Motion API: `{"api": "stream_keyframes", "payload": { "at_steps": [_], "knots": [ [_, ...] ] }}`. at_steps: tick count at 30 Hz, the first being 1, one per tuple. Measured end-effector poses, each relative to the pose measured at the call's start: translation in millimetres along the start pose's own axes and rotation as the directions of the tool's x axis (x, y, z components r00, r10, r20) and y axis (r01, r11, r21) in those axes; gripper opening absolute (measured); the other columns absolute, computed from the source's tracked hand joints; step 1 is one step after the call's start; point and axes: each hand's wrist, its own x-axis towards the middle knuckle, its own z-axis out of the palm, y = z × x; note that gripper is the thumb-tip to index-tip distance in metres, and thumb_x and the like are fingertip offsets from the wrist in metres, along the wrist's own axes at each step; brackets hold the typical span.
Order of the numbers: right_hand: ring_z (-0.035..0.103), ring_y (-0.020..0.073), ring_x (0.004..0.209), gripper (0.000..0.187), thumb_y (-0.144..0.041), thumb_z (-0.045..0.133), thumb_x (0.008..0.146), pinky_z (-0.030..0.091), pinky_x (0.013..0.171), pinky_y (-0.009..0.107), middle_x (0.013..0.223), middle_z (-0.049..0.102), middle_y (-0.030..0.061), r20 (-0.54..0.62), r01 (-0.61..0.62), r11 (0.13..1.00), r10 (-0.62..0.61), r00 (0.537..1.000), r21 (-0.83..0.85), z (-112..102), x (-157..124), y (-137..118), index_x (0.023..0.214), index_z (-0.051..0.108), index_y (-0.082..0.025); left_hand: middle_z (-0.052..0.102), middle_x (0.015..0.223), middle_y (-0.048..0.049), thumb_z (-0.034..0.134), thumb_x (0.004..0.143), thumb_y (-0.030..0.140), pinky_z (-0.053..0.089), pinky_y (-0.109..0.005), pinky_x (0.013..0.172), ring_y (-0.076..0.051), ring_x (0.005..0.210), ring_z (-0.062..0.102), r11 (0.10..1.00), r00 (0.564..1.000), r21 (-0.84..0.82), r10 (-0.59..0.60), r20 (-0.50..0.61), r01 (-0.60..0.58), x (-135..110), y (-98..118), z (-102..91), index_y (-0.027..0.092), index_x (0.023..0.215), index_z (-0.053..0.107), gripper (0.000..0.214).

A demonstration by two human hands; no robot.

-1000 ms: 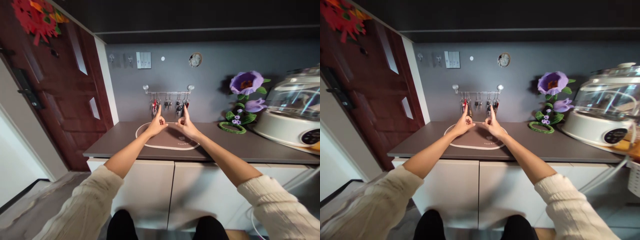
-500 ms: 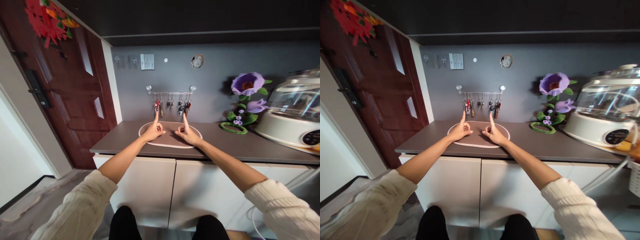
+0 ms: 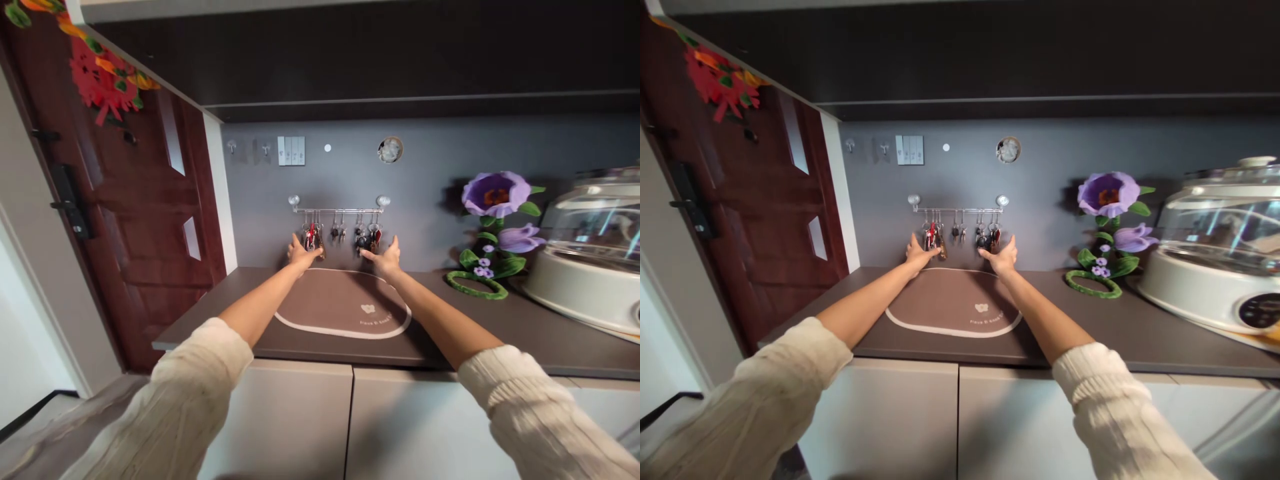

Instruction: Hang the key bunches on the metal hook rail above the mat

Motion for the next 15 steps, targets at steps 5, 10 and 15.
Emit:
{"api": "stream_keyframes", "payload": {
  "at_steps": [5, 10, 15],
  "knots": [
    [0.032, 0.0353, 0.123, 0.123, -0.048, 0.077, 0.042, 0.027, 0.100, 0.043, 0.136, 0.027, 0.0187, -0.028, -0.140, 0.989, 0.142, 0.989, 0.052, 30, 19, -10, 0.140, 0.006, -0.024, 0.029, 0.135, -0.0195, 0.071, 0.055, 0.047, 0.032, -0.041, 0.094, -0.033, 0.124, 0.032, 0.997, 0.994, 0.004, -0.079, -0.081, 0.080, 20, 18, 36.1, 0.021, 0.139, 0.001, 0.112],
    [0.036, 0.0358, 0.120, 0.115, -0.049, 0.073, 0.049, 0.029, 0.096, 0.048, 0.131, 0.029, 0.0197, -0.119, -0.110, 0.988, 0.123, 0.985, 0.107, 56, 29, -16, 0.138, 0.004, -0.027, 0.039, 0.125, -0.0198, 0.064, 0.063, 0.042, 0.036, -0.044, 0.088, -0.034, 0.114, 0.044, 0.984, 0.962, 0.056, -0.151, -0.229, 0.168, 31, 29, 64.5, 0.021, 0.138, 0.003, 0.098],
    [0.049, 0.0293, 0.109, 0.093, -0.036, 0.063, 0.063, 0.037, 0.093, 0.038, 0.124, 0.040, 0.0182, -0.177, -0.006, 0.995, 0.024, 0.984, 0.102, 65, 32, -16, 0.138, 0.010, -0.021, 0.049, 0.114, -0.0201, 0.054, 0.072, 0.029, 0.040, -0.038, 0.081, -0.029, 0.100, 0.055, 0.993, 0.955, 0.033, -0.095, -0.282, 0.109, 35, 29, 75.4, 0.014, 0.136, 0.007, 0.081]
  ]
}}
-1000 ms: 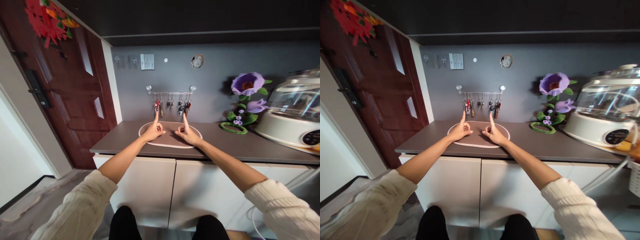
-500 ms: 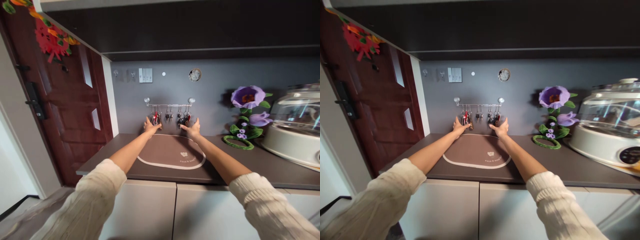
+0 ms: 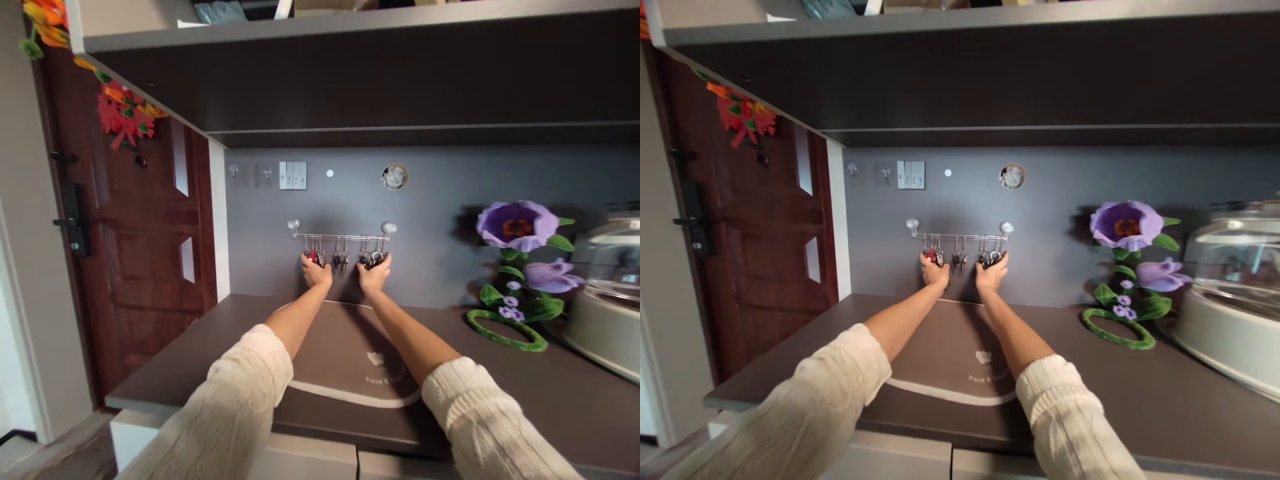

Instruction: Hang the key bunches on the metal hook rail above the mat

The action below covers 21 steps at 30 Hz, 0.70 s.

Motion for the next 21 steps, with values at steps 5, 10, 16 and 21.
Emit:
{"api": "stream_keyframes", "payload": {
  "at_steps": [5, 10, 16, 21],
  "knots": [
    [0.053, 0.0241, 0.104, 0.078, -0.025, 0.054, 0.067, 0.040, 0.090, 0.033, 0.118, 0.051, 0.0146, 0.022, 0.070, 0.997, -0.070, 0.997, -0.019, -5, 4, -1, 0.135, 0.018, -0.014, 0.061, 0.098, -0.0147, 0.049, 0.074, 0.022, 0.041, -0.035, 0.072, -0.027, 0.086, 0.061, 0.996, 0.995, -0.064, 0.070, 0.066, -0.066, 7, -9, -9.2, 0.015, 0.136, 0.012, 0.073],
    [0.062, 0.0174, 0.065, 0.075, -0.024, 0.051, 0.068, 0.049, 0.065, 0.029, 0.113, 0.055, 0.0124, 0.080, 0.003, 1.000, -0.003, 0.997, 0.010, -12, 2, -11, 0.135, 0.018, -0.018, 0.062, 0.100, -0.0122, 0.047, 0.073, 0.019, 0.042, -0.032, 0.072, -0.024, 0.087, 0.061, 0.986, 0.987, -0.102, 0.139, 0.085, -0.130, 16, -15, -21.0, 0.015, 0.136, 0.016, 0.070],
    [0.055, 0.0112, 0.045, 0.076, -0.022, 0.050, 0.069, 0.046, 0.046, 0.026, 0.117, 0.052, 0.0153, 0.098, -0.043, 0.995, 0.035, 0.995, 0.086, -19, -2, -26, 0.136, 0.014, -0.019, 0.063, 0.100, -0.0117, 0.050, 0.073, 0.020, 0.043, -0.030, 0.071, -0.022, 0.084, 0.062, 0.973, 0.972, -0.147, 0.195, 0.127, -0.176, 21, -9, -34.9, 0.012, 0.140, 0.006, 0.080],
    [0.055, 0.0106, 0.047, 0.074, -0.021, 0.051, 0.070, 0.047, 0.042, 0.024, 0.118, 0.051, 0.0157, 0.099, -0.099, 0.987, 0.087, 0.991, 0.124, -23, -4, -34, 0.135, 0.015, -0.020, 0.064, 0.097, -0.0120, 0.051, 0.074, 0.020, 0.044, -0.028, 0.067, -0.021, 0.079, 0.062, 0.968, 0.952, -0.075, 0.248, 0.182, -0.238, 24, 3, -52.9, 0.010, 0.140, 0.005, 0.081]
  ]
}}
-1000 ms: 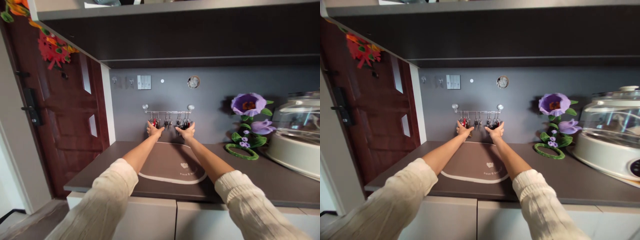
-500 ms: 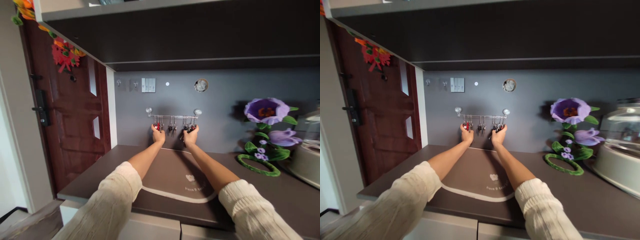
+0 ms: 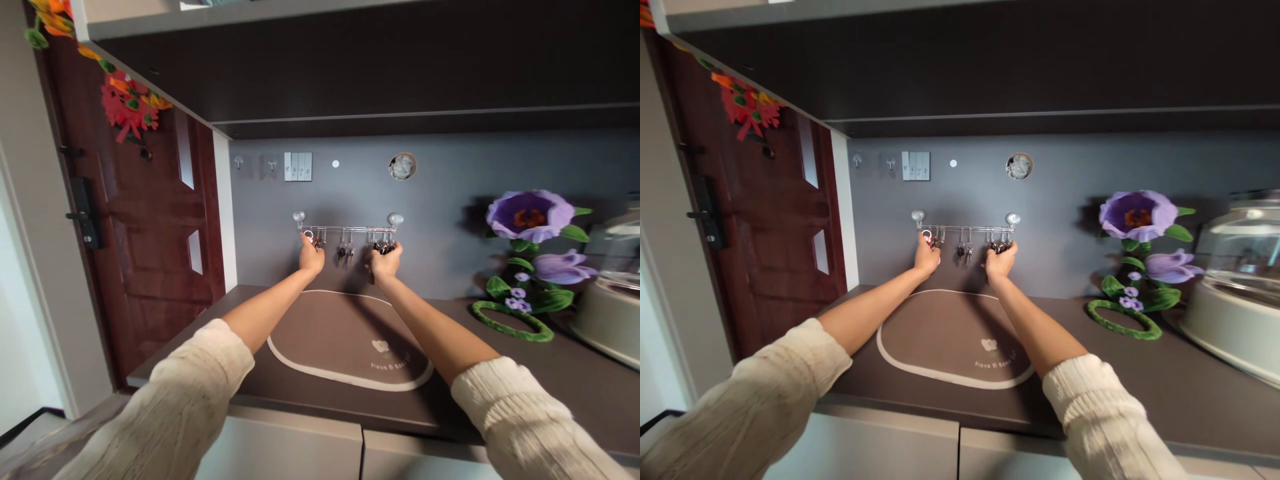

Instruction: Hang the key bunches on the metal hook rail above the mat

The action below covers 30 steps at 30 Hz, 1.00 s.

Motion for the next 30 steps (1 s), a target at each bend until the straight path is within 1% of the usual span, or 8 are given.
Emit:
{"api": "stream_keyframes", "payload": {
  "at_steps": [3, 5, 8, 10, 14, 20, 26, 30],
  "knots": [
    [0.056, 0.0101, 0.050, 0.076, -0.017, 0.055, 0.066, 0.048, 0.042, 0.023, 0.123, 0.048, 0.0140, -0.046, -0.021, 0.997, 0.024, 0.999, 0.074, -3, 0, -6, 0.133, 0.020, -0.022, 0.065, 0.095, -0.0107, 0.051, 0.074, 0.020, 0.044, -0.026, 0.062, -0.020, 0.075, 0.063, 0.992, 0.997, 0.125, -0.022, 0.074, 0.012, 2, 12, -14.3, 0.013, 0.139, 0.010, 0.077],
    [0.056, 0.0096, 0.051, 0.073, -0.013, 0.056, 0.064, 0.049, 0.043, 0.023, 0.123, 0.048, 0.0123, -0.046, -0.022, 0.995, 0.026, 0.999, 0.098, -5, 1, -10, 0.130, 0.027, -0.023, 0.066, 0.089, -0.0104, 0.053, 0.072, 0.019, 0.043, -0.026, 0.057, -0.020, 0.069, 0.063, 0.986, 0.990, 0.163, -0.045, 0.130, 0.023, 5, 22, -22.9, 0.013, 0.134, 0.023, 0.068],
    [0.055, 0.0085, 0.051, 0.067, -0.011, 0.057, 0.063, 0.048, 0.042, 0.022, 0.120, 0.049, 0.0107, 0.001, -0.018, 0.997, 0.018, 1.000, 0.078, -10, 6, -16, 0.125, 0.035, -0.024, 0.065, 0.083, -0.0111, 0.057, 0.069, 0.019, 0.042, -0.026, 0.054, -0.020, 0.064, 0.062, 0.983, 0.984, 0.177, -0.068, 0.167, 0.038, 12, 34, -30.7, 0.013, 0.113, 0.046, 0.045],
    [0.054, 0.0077, 0.050, 0.066, -0.010, 0.057, 0.063, 0.048, 0.042, 0.021, 0.118, 0.051, 0.0102, 0.027, -0.002, 0.999, 0.000, 1.000, 0.044, -14, 8, -20, 0.124, 0.036, -0.025, 0.064, 0.081, -0.0116, 0.058, 0.068, 0.020, 0.041, -0.026, 0.051, -0.019, 0.061, 0.061, 0.980, 0.975, 0.191, -0.093, 0.199, 0.054, 17, 39, -32.8, 0.012, 0.101, 0.052, 0.035],
    [0.053, 0.0071, 0.051, 0.057, -0.010, 0.058, 0.064, 0.047, 0.042, 0.020, 0.113, 0.053, 0.0095, 0.065, 0.070, 0.997, -0.069, 0.996, -0.021, -19, 14, -30, 0.117, 0.043, -0.023, 0.063, 0.075, -0.0109, 0.056, 0.068, 0.018, 0.040, -0.026, 0.047, -0.019, 0.056, 0.059, 0.972, 0.969, 0.234, -0.059, 0.240, 0.001, 20, 44, -37.1, 0.011, 0.102, 0.051, 0.035],
    [0.050, 0.0053, 0.045, 0.049, -0.008, 0.058, 0.064, 0.046, 0.039, 0.020, 0.101, 0.056, 0.0079, 0.089, 0.138, 0.989, -0.133, 0.987, -0.052, -22, 28, -49, 0.110, 0.047, -0.021, 0.061, 0.081, -0.0100, 0.057, 0.065, 0.012, 0.042, -0.026, 0.054, -0.019, 0.065, 0.059, 0.896, 0.941, 0.353, 0.165, 0.297, -0.268, 24, 59, -49.1, 0.016, 0.111, 0.046, 0.047],
    [0.045, 0.0045, 0.040, 0.045, -0.009, 0.060, 0.065, 0.047, 0.039, 0.021, 0.074, 0.055, -0.0018, 0.219, 0.155, 0.986, -0.165, 0.962, 0.059, -29, 27, -59, 0.105, 0.045, -0.022, 0.060, 0.089, -0.0080, 0.054, 0.070, 0.019, 0.042, -0.027, 0.052, -0.014, 0.056, 0.055, 0.957, 0.919, 0.109, 0.222, 0.325, -0.270, 23, 76, -54.4, 0.019, 0.115, 0.045, 0.046],
    [0.044, 0.0058, 0.039, 0.043, -0.008, 0.059, 0.065, 0.042, 0.035, 0.020, 0.063, 0.051, -0.0050, 0.425, 0.110, 0.989, -0.144, 0.894, 0.103, -44, 7, -48, 0.102, 0.042, -0.021, 0.061, 0.100, -0.0066, 0.056, 0.065, 0.016, 0.045, -0.025, 0.063, -0.016, 0.073, 0.059, 0.946, 0.854, 0.058, 0.262, 0.450, -0.320, 0, 61, -55.7, 0.020, 0.124, 0.041, 0.060]
  ]
}}
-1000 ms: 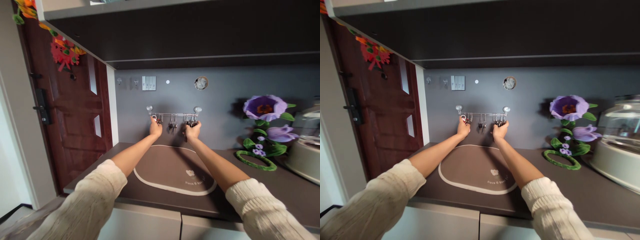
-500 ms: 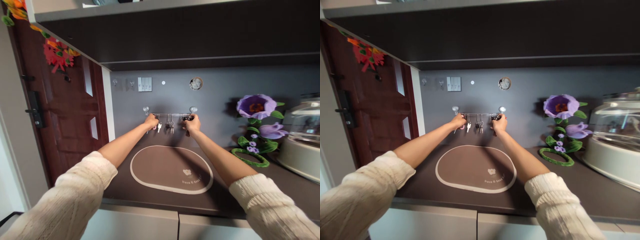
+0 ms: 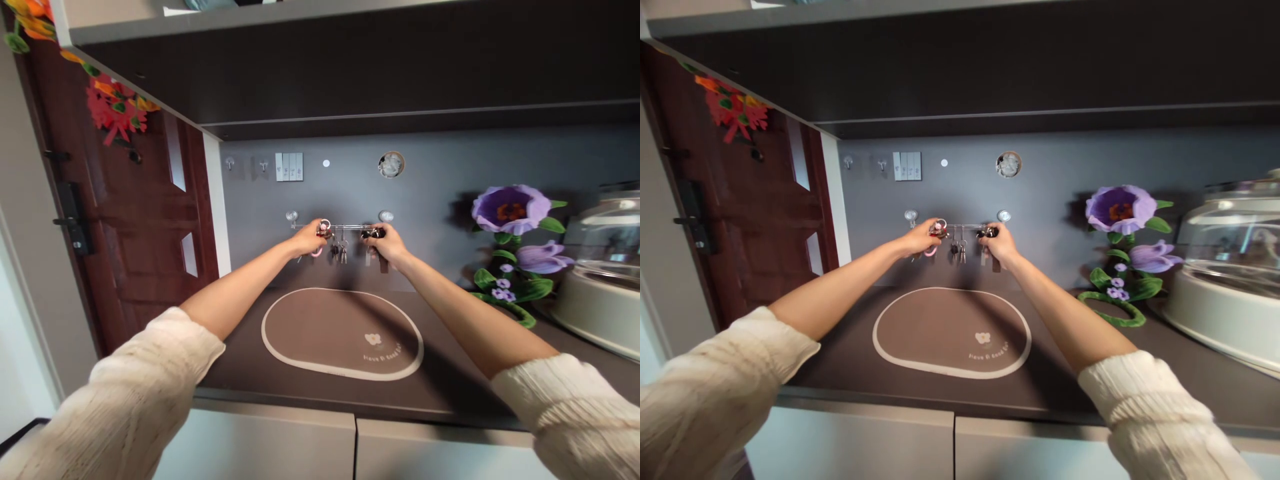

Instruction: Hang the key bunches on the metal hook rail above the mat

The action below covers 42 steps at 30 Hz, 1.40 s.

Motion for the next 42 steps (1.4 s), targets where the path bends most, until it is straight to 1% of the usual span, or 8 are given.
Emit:
{"api": "stream_keyframes", "payload": {
  "at_steps": [5, 11, 17, 20, 24, 27, 34, 42],
  "knots": [
    [0.045, 0.0066, 0.041, 0.046, -0.011, 0.062, 0.064, 0.038, 0.036, 0.018, 0.062, 0.051, -0.0048, 0.255, -0.068, 0.974, 0.124, 0.959, -0.218, -4, -36, 28, 0.106, 0.045, -0.021, 0.058, 0.115, -0.0060, 0.057, 0.064, 0.016, 0.045, -0.025, 0.077, -0.019, 0.094, 0.057, 0.988, 0.968, 0.135, 0.040, 0.248, -0.075, -42, -29, 26.5, 0.020, 0.133, 0.032, 0.074],
    [0.059, 0.0148, 0.070, 0.067, -0.033, 0.071, 0.061, 0.047, 0.065, 0.027, 0.088, 0.062, 0.0039, 0.529, 0.211, 0.849, 0.092, 0.844, -0.484, -16, -53, 50, 0.121, 0.045, -0.020, 0.050, 0.128, -0.0084, 0.065, 0.059, 0.051, 0.041, -0.024, 0.084, -0.023, 0.109, 0.052, 0.969, 0.876, 0.204, 0.024, 0.481, -0.139, -69, -51, 36.8, 0.019, 0.132, 0.038, 0.084],
    [0.057, 0.0222, 0.094, 0.051, -0.047, 0.066, 0.065, 0.043, 0.084, 0.032, 0.104, 0.062, 0.0097, 0.408, 0.181, 0.781, 0.102, 0.907, -0.597, -8, -28, 39, 0.105, 0.058, -0.016, 0.066, 0.098, -0.0077, 0.051, 0.072, 0.054, 0.042, -0.026, 0.076, -0.020, 0.089, 0.059, 0.964, 0.978, 0.224, -0.172, 0.122, 0.141, -43, -63, 32.5, 0.017, 0.090, 0.064, 0.044],
    [0.058, 0.0214, 0.093, 0.063, -0.042, 0.070, 0.061, 0.044, 0.080, 0.032, 0.101, 0.062, 0.0101, 0.145, 0.001, 0.826, 0.098, 0.985, -0.564, 20, -9, 41, 0.113, 0.049, -0.016, 0.062, 0.108, -0.0098, 0.059, 0.072, 0.036, 0.042, -0.024, 0.078, -0.018, 0.094, 0.057, 0.959, 0.955, 0.006, -0.281, -0.094, 0.283, -19, -64, 43.5, 0.014, 0.105, 0.056, 0.040],
    [0.057, 0.0200, 0.094, 0.070, -0.045, 0.073, 0.054, 0.045, 0.079, 0.028, 0.104, 0.059, 0.0119, -0.091, -0.122, 0.887, 0.091, 0.992, -0.446, 62, 10, 51, 0.110, 0.046, -0.013, 0.063, 0.102, -0.0109, 0.062, 0.069, 0.030, 0.043, -0.025, 0.071, -0.018, 0.086, 0.059, 0.924, 0.921, -0.187, -0.361, -0.148, 0.333, 10, -58, 64.7, 0.013, 0.097, 0.056, 0.033],
    [0.058, 0.0205, 0.091, 0.057, -0.044, 0.069, 0.058, 0.045, 0.077, 0.029, 0.102, 0.060, 0.0110, -0.221, -0.214, 0.870, 0.125, 0.967, -0.445, 84, 20, 57, 0.103, 0.049, -0.016, 0.065, 0.087, -0.0086, 0.058, 0.073, 0.028, 0.042, -0.025, 0.064, -0.016, 0.075, 0.059, 0.920, 0.922, -0.235, -0.355, -0.153, 0.315, 24, -54, 76.4, 0.014, 0.080, 0.057, 0.016],
    [0.060, 0.0140, 0.068, 0.011, -0.027, 0.048, 0.077, 0.044, 0.063, 0.022, 0.069, 0.062, 0.0042, -0.168, -0.101, 0.921, 0.040, 0.985, -0.376, 87, 21, 54, 0.079, 0.055, -0.018, 0.062, 0.072, -0.0041, 0.041, 0.083, 0.019, 0.041, -0.021, 0.056, -0.008, 0.055, 0.055, 0.944, 0.949, -0.259, -0.258, -0.181, 0.207, 15, -56, 67.1, 0.013, 0.073, 0.052, 0.016],
    [0.054, 0.0093, 0.052, 0.010, -0.022, 0.047, 0.079, 0.046, 0.050, 0.020, 0.068, 0.060, 0.0027, -0.166, -0.075, 0.983, 0.046, 0.985, -0.169, 79, 18, 29, 0.083, 0.054, -0.016, 0.063, 0.079, -0.0080, 0.039, 0.085, 0.024, 0.039, -0.026, 0.070, -0.015, 0.076, 0.057, 0.977, 0.945, 0.211, 0.034, -0.327, 0.038, 20, -42, 28.9, 0.016, 0.076, 0.056, 0.021]
  ]
}}
